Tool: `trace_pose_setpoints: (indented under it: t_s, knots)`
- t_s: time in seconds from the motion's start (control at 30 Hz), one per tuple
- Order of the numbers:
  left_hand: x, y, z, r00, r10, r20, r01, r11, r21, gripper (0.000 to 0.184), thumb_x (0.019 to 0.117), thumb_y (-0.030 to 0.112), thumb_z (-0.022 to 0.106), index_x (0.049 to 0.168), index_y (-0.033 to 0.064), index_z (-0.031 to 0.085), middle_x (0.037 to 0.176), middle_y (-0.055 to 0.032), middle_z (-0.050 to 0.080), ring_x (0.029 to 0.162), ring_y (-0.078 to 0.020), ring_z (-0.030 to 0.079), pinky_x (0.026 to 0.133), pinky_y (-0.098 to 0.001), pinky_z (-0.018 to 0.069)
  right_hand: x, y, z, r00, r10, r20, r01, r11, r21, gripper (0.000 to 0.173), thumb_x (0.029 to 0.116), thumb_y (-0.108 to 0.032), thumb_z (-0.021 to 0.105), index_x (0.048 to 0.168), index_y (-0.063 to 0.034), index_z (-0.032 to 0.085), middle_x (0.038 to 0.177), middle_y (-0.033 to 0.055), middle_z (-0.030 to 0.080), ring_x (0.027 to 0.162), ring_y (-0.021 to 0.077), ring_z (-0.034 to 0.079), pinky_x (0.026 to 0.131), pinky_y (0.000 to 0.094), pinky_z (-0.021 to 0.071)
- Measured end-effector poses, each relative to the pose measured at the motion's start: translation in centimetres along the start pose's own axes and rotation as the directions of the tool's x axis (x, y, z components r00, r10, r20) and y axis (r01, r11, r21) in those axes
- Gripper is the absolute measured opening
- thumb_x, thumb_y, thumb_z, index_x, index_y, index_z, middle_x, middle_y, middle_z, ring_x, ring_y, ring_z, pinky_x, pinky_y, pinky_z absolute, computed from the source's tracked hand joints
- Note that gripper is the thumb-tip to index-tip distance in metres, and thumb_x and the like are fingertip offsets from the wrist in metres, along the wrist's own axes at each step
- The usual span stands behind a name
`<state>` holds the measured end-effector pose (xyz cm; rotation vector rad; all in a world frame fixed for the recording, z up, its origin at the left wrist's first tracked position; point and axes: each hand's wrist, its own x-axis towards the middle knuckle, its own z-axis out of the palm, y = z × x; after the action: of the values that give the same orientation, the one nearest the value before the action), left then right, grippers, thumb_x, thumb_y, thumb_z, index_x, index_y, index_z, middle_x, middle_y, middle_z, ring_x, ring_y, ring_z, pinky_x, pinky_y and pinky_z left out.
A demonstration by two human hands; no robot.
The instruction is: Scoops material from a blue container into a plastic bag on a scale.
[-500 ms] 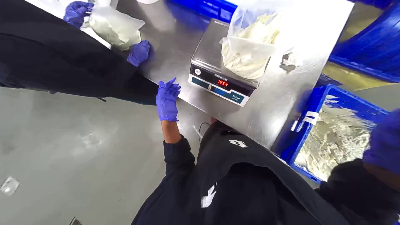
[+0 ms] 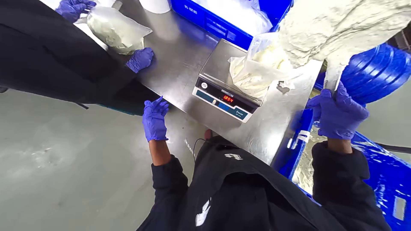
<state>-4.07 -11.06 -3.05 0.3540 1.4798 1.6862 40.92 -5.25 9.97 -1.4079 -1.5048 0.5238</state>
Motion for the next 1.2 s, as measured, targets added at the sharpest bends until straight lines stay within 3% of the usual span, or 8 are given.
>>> trace_pose_setpoints:
  t_s: [0.13, 0.37, 0.5, 0.63, 0.8, 1.0, 1.1, 1.2]
  knots:
    - [0.8, 0.2, 0.3, 1.0, -0.001, 0.011, 0.001, 1.0, -0.025, 0.049, 0.1133, 0.029, 0.019, 0.113, 0.0054, 0.062, 0.087, -0.0001, 0.072, 0.081, -0.0095, 0.07, 0.078, -0.0265, 0.0577, 0.8, 0.6, -0.4, 1.0, 0.003, 0.022, -0.003, 0.999, -0.041, 0.041, 0.101, -0.014, 0.059, 0.138, 0.003, 0.056, 0.074, -0.008, 0.07, 0.05, -0.0028, 0.056, 0.047, 0.0163, 0.0485]
    - [1.5, -0.1, 0.2, 1.0, -0.008, 0.001, 0.008, 0.998, -0.063, 0.048, 0.1133, 0.028, 0.02, 0.113, 0.0045, 0.062, 0.086, -0.0005, 0.071, 0.08, -0.0098, 0.069, 0.078, -0.0262, 0.0574, 1.6, 2.3, -0.5, 0.997, -0.073, -0.013, 0.074, 0.993, 0.087, 0.02, 0.1013, -0.01, 0.055, 0.118, -0.0054, 0.067, 0.07, -0.0123, 0.071, 0.048, -0.0022, 0.057, 0.044, 0.0173, 0.0485]
    - [1.6, -0.5, 0.4, 1.0, -0.019, 0.007, 0.019, 0.997, -0.07, 0.047, 0.1133, 0.028, 0.021, 0.111, 0.005, 0.062, 0.083, -0.0004, 0.072, 0.078, -0.0098, 0.07, 0.076, -0.0256, 0.0578, 1.6, 3.1, -0.3, 0.997, -0.073, -0.012, 0.073, 0.994, 0.078, 0.021, 0.0995, -0.008, 0.057, 0.117, -0.004, 0.068, 0.071, -0.0117, 0.071, 0.048, -0.0021, 0.057, 0.044, 0.0173, 0.0492]
    - [1.6, -0.6, 0.4, 1.0, -0.016, -0.001, 0.016, 0.998, -0.068, 0.048, 0.1131, 0.028, 0.021, 0.113, 0.0045, 0.063, 0.085, -0.0004, 0.072, 0.079, -0.0099, 0.07, 0.077, -0.0262, 0.0577, 1.9, 2.7, 0.8, 0.994, -0.068, -0.084, 0.075, 0.993, 0.09, 0.017, 0.0996, -0.006, 0.051, 0.098, -0.0067, 0.068, 0.063, -0.0129, 0.068, 0.045, -0.0028, 0.055, 0.043, 0.0165, 0.048]
    - [1.6, -0.9, 0.4, 1.0, 0.011, -0.002, -0.011, 0.998, -0.07, 0.047, 0.1129, 0.027, 0.021, 0.113, 0.0049, 0.062, 0.086, -0.0003, 0.072, 0.08, -0.01, 0.07, 0.079, -0.0275, 0.0582, 2.4, 3.2, 1.1, 0.991, -0.133, -0.032, 0.136, 0.976, 0.171, 0.017, 0.1003, -0.007, 0.053, 0.102, -0.0113, 0.07, 0.066, -0.0128, 0.07, 0.046, -0.0013, 0.057, 0.043, 0.0176, 0.0495]
    - [1.0, -0.9, 0.7, 1.0, -0.004, -0.017, 0.003, 0.998, -0.065, 0.048, 0.1131, 0.028, 0.02, 0.114, 0.0045, 0.062, 0.086, -0.0002, 0.071, 0.081, -0.0102, 0.07, 0.08, -0.0274, 0.0576, 2.7, 2.9, 2.0, 0.999, -0.026, 0.025, 0.016, 0.944, 0.329, 0.021, 0.1001, -0.004, 0.05, 0.093, -0.0124, 0.069, 0.062, -0.0076, 0.069, 0.041, 0.0019, 0.055, 0.038, 0.018, 0.047]
    - [0.8, -1.2, 0.3, 0.999, 0.004, -0.035, -0.005, 0.999, -0.033, 0.051, 0.1131, 0.031, 0.018, 0.116, 0.0045, 0.062, 0.088, -0.0007, 0.071, 0.081, -0.0103, 0.069, 0.08, -0.0283, 0.0576, 2.4, 2.1, 2.0, 0.989, 0.105, 0.104, -0.138, 0.906, 0.399, 0.02, 0.1023, -0.008, 0.048, 0.109, -0.0077, 0.066, 0.063, -0.0053, 0.069, 0.039, 0.002, 0.052, 0.034, 0.017, 0.0434]
    - [0.5, -1.2, -0.1, 0.999, 0.017, -0.031, -0.018, 1.0, -0.019, 0.051, 0.113, 0.031, 0.017, 0.116, 0.0053, 0.061, 0.089, -0.0007, 0.072, 0.081, -0.01, 0.069, 0.081, -0.0283, 0.0577, 2.0, 1.2, 1.8, 0.968, 0.193, 0.161, -0.249, 0.827, 0.504, 0.023, 0.1039, -0.014, 0.048, 0.095, -0.0151, 0.069, 0.057, -0.0064, 0.064, 0.036, -0.0004, 0.047, 0.032, 0.0149, 0.0387]
